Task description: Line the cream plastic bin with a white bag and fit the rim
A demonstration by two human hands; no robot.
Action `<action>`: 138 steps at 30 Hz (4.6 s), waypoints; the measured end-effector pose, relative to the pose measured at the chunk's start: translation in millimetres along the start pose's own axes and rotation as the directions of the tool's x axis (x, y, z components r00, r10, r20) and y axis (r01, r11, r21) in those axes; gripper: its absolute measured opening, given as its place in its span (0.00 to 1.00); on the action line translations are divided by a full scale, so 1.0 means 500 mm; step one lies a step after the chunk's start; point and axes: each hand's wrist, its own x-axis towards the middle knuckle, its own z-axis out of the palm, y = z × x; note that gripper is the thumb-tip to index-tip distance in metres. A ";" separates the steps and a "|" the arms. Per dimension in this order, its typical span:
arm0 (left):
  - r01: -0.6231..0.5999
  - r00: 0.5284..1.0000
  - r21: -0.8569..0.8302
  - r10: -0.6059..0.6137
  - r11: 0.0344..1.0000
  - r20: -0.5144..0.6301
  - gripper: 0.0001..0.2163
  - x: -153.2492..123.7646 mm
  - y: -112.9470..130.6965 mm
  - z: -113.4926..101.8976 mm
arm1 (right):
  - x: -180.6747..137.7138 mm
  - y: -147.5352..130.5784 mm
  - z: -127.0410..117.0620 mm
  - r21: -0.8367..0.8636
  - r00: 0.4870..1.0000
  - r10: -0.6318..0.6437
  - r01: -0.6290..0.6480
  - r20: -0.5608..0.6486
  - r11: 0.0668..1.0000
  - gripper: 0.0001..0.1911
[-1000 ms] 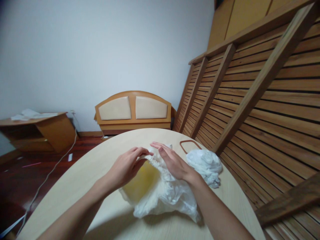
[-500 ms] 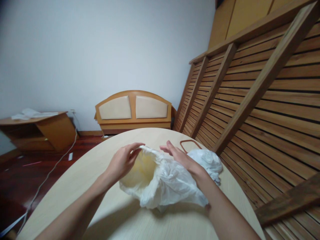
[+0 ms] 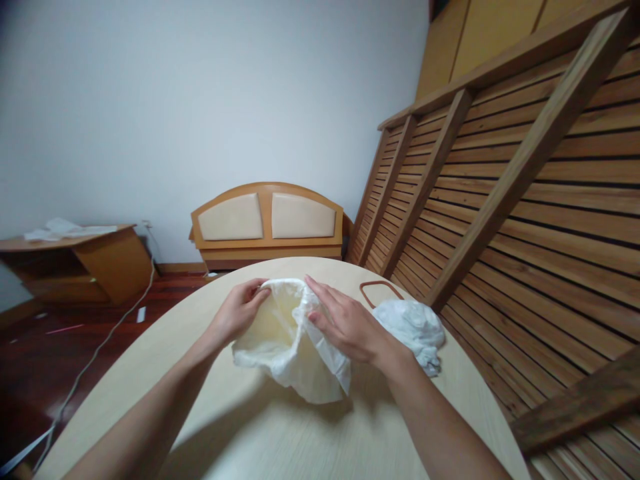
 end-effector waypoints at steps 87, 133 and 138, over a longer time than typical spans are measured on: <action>-0.126 0.991 0.566 0.076 0.815 0.112 0.10 -0.077 0.098 0.018 | 0.003 -0.067 0.014 -0.285 0.919 0.375 -0.394 -0.123 0.874 0.17; -0.080 0.997 0.572 0.067 0.816 0.044 0.06 -0.066 0.091 0.018 | -0.020 -0.191 0.098 -0.440 0.888 0.310 -0.142 0.339 0.887 0.28; -0.039 0.999 0.585 0.039 0.810 0.012 0.06 -0.064 0.087 0.017 | -0.014 -0.189 0.119 -0.500 0.895 0.342 -0.166 0.286 0.850 0.17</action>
